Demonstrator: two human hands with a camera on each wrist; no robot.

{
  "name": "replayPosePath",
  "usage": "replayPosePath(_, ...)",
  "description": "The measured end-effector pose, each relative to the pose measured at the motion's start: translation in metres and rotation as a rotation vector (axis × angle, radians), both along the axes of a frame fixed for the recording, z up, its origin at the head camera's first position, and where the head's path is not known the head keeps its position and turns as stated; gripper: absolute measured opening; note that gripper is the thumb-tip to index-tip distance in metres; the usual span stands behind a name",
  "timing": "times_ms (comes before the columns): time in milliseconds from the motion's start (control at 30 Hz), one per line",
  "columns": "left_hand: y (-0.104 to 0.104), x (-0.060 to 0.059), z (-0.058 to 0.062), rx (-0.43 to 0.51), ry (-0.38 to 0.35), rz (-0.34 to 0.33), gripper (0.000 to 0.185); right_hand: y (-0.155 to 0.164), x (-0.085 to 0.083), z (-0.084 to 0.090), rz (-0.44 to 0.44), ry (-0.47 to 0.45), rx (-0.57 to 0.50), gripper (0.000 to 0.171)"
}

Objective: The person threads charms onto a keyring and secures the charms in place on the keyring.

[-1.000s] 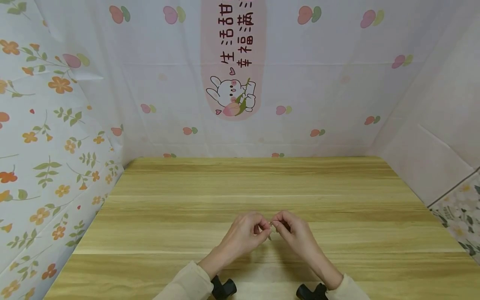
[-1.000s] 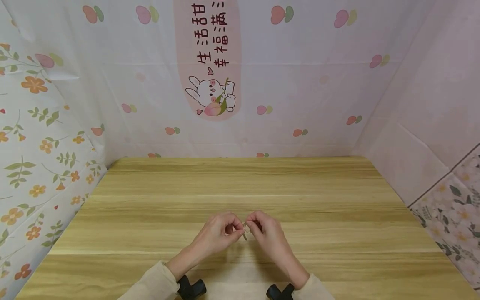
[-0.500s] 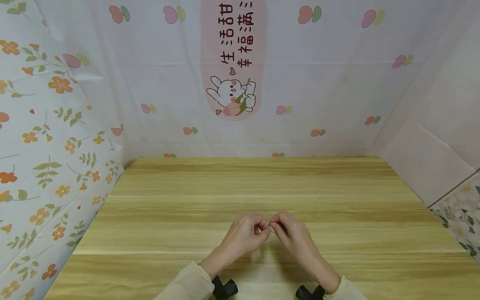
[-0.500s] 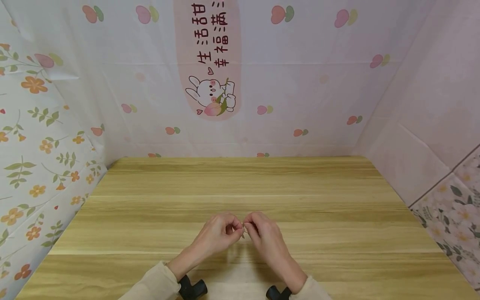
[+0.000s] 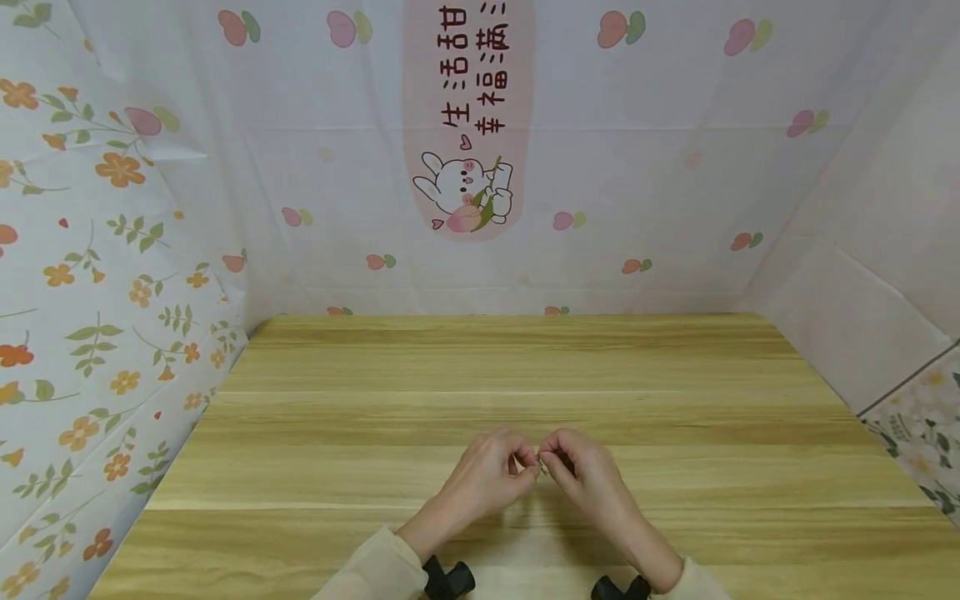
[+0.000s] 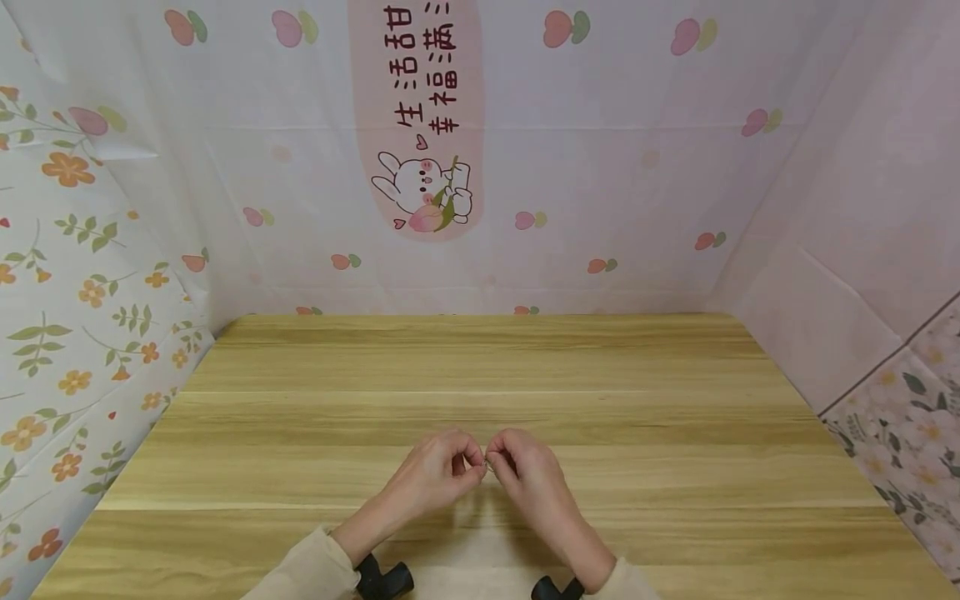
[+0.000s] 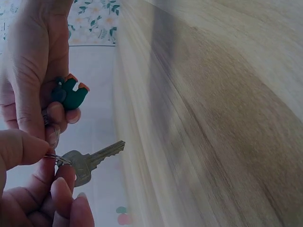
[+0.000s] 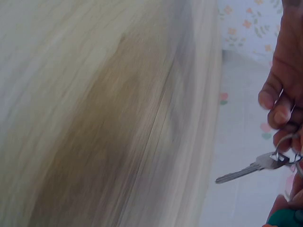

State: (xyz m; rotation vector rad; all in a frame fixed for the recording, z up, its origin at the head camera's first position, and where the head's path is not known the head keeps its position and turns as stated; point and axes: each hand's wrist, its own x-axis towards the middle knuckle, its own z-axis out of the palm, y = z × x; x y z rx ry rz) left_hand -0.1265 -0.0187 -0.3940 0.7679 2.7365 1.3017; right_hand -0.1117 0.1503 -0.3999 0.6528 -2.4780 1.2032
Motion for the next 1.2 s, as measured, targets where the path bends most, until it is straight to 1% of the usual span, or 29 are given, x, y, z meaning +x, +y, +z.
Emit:
replayPosePath(67, 0.0002, 0.0003, 0.0001, -0.004, 0.009, 0.013, 0.007, -0.0019, 0.0008, 0.0007, -0.012, 0.028, 0.023, 0.017)
replayPosePath(133, 0.0003, 0.0005, 0.0005, -0.005, 0.017, 0.019, 0.007, -0.0031, 0.0013, 0.001, -0.028, 0.037, 0.029, 0.017)
replayPosePath(267, 0.0001, 0.0002, 0.0001, -0.007, 0.056, 0.015, 0.007, -0.0027, 0.0008, 0.0009, -0.05, -0.002, 0.002, 0.014)
replayPosePath(367, -0.0001, -0.0005, -0.0009, -0.005, 0.1, -0.004, 0.007, -0.0007, 0.0002, -0.0002, -0.059, -0.036, -0.031, 0.011)
replayPosePath(433, -0.0004, -0.0005, -0.0012, -0.004, 0.118, -0.019, 0.007, 0.0004, 0.0001, -0.0011, -0.062, -0.041, -0.049, 0.011)
replayPosePath(500, -0.0006, -0.0005, -0.0013, 0.001, 0.112, -0.029, 0.007, 0.0008, -0.0001, -0.0019, -0.06, -0.025, -0.053, 0.013)
replayPosePath(567, -0.0009, 0.0001, -0.001, -0.005, 0.09, -0.03, 0.007, 0.0006, 0.0002, -0.0023, -0.052, 0.006, -0.038, 0.015)
replayPosePath(700, -0.0005, 0.001, -0.0004, -0.016, 0.046, -0.008, 0.007, -0.0013, 0.0016, -0.0023, -0.043, 0.069, 0.01, 0.018)
replayPosePath(767, 0.0, 0.0011, -0.0003, -0.021, 0.051, 0.001, 0.008, -0.0025, 0.0021, -0.002, -0.05, 0.079, 0.019, 0.018)
replayPosePath(867, 0.0004, 0.0011, -0.0006, -0.021, 0.08, -0.002, 0.009, -0.0033, 0.002, -0.0019, -0.06, 0.056, -0.002, 0.017)
replayPosePath(1000, 0.0001, 0.0004, -0.0023, -0.017, 0.137, -0.027, 0.008, -0.002, 0.0005, -0.003, -0.066, 0.021, -0.039, 0.016)
replayPosePath(1100, -0.0005, 0.0002, -0.0035, -0.001, 0.175, -0.046, 0.007, -0.0004, -0.0011, -0.0042, -0.068, 0.014, -0.056, 0.015)
replayPosePath(1200, -0.001, 0.0004, -0.0047, 0.015, 0.184, -0.061, 0.007, 0.0004, -0.0018, -0.0047, -0.073, 0.009, -0.067, 0.015)
